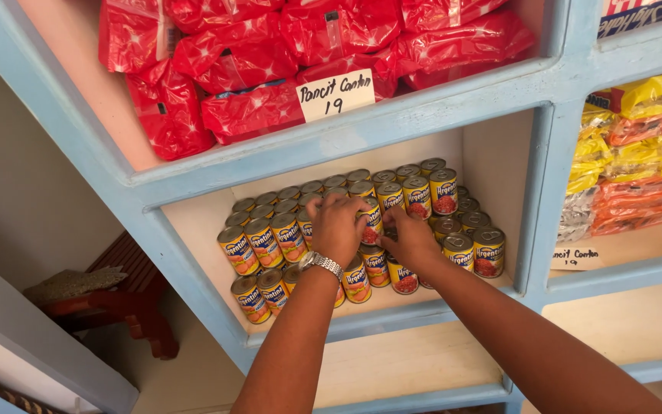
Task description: Organizing and stocking canned goods on a retail shelf from a cardboard box.
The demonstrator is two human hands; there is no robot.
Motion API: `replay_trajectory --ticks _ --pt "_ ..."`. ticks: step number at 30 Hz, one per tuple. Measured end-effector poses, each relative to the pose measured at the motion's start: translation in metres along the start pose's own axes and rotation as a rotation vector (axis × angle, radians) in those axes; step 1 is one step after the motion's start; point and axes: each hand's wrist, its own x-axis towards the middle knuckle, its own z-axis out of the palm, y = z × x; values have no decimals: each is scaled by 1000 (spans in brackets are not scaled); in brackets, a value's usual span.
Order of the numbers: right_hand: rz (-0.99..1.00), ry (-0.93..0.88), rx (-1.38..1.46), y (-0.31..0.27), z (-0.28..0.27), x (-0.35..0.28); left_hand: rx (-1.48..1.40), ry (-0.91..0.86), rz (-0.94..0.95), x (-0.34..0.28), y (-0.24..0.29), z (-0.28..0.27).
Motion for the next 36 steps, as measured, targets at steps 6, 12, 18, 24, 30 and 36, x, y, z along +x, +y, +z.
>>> replay_trajectory --ticks 6,12,18,24,30,36 --pt "13 -11 7 5 3 0 -18 34 -36 -5 3 0" --pt "-12 -10 30 5 -3 -1 -65 48 -17 -9 13 -14" --pt "-118 64 18 -5 -33 -26 -112 80 54 -52 45 -34" --pt "-273 178 -19 -13 -67 -109 -156 -158 185 -153 65 -34" --pt "-325 107 -46 -2 -64 -145 -134 -137 151 -145 64 -29" --pt "-284 124 -86 -4 -43 -69 50 107 80 -32 34 -25"
